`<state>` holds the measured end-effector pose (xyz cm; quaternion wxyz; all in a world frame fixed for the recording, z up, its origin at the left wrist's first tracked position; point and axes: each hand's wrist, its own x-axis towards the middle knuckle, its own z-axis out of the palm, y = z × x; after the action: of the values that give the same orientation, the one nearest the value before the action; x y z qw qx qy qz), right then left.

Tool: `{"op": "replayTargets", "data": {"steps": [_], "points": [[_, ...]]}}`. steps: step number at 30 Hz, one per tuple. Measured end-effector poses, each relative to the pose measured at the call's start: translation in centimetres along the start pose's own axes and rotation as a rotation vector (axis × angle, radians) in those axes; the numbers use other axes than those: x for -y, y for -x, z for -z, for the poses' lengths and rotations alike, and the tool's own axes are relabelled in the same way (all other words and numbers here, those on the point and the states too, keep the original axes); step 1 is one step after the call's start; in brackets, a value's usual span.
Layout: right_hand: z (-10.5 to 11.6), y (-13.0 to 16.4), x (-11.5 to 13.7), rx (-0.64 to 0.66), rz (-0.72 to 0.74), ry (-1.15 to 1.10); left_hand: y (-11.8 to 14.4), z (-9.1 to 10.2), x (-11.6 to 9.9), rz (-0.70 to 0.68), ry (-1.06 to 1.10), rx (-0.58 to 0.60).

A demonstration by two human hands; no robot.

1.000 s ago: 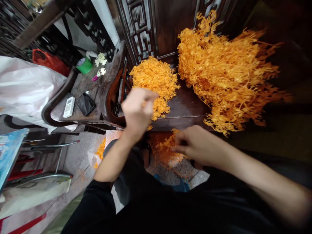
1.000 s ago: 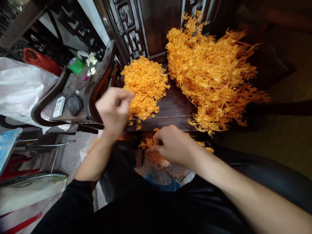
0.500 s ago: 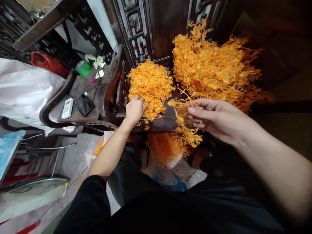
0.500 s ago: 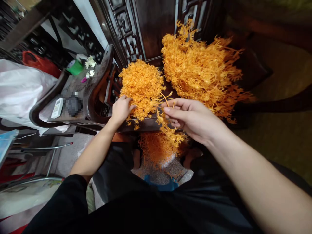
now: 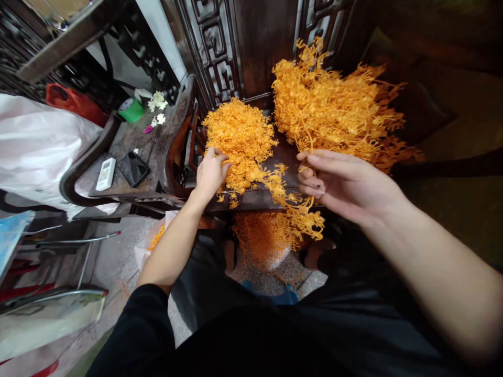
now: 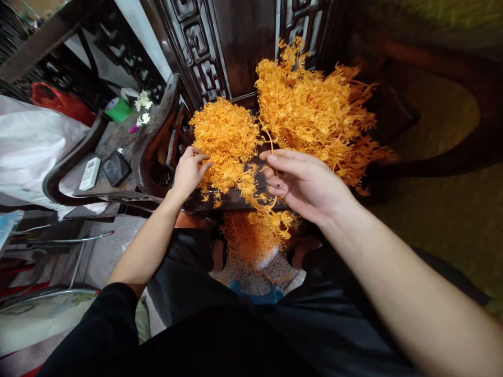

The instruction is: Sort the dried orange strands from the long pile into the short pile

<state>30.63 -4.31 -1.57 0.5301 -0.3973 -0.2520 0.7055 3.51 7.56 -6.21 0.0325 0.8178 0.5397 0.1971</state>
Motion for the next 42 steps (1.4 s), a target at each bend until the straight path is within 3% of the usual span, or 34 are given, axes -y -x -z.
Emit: {"op": "replayTargets", "data": {"steps": [3,4,7,9,11,14,17,19,22,27,29,35,42], "points": [[-0.4,-0.2,-0.2,-0.002,0.017,0.015,1.0,1.8,-2.8,-0.246,0.222,-0.172],[-0.6,-0.3,-0.3,0.003,0.012,0.020,1.5,2.4,-3.9,-0.364,0.277,-0.166],[-1.1,-0.7,-0.7,0.029,0.008,0.044,3.3,3.3,-6.7,-0.724,0.276,0.045],[-1.2,-0.9,-0.9,0.038,0.025,0.106,4.0,3.1,-7.2,-0.785,0.257,0.124],[-1.3,-0.9,-1.2,0.028,0.075,0.270,4.2,2.9,-6.9,-0.740,0.283,0.163],[-1.4,-0.7,-1.7,0.039,0.203,0.760,4.1,3.2,-5.8,-0.634,0.301,0.223],[-1.6,-0.5,-2.5,0.141,0.348,1.183,4.0,3.7,-5.5,-0.545,0.324,0.259],[-1.6,-0.6,-2.8,0.230,0.393,1.291,4.1,4.0,-5.6,-0.489,0.391,0.288],[-1.4,-0.9,-2.7,0.296,0.325,1.282,4.0,4.3,-5.6,-0.433,0.502,0.353],[-1.2,-0.9,-2.1,0.227,0.282,1.133,3.1,4.9,-4.7,-0.246,0.594,0.422],[-1.4,-0.8,-2.1,0.238,0.277,1.107,2.8,5.0,-4.3,-0.198,0.578,0.391],[-1.7,-0.5,-2.0,0.233,0.250,1.053,2.6,4.6,-3.4,-0.134,0.397,0.150],[-1.5,0.8,-1.4,0.166,0.179,1.049,1.9,3.2,-3.5,-0.108,0.364,0.120]]}}
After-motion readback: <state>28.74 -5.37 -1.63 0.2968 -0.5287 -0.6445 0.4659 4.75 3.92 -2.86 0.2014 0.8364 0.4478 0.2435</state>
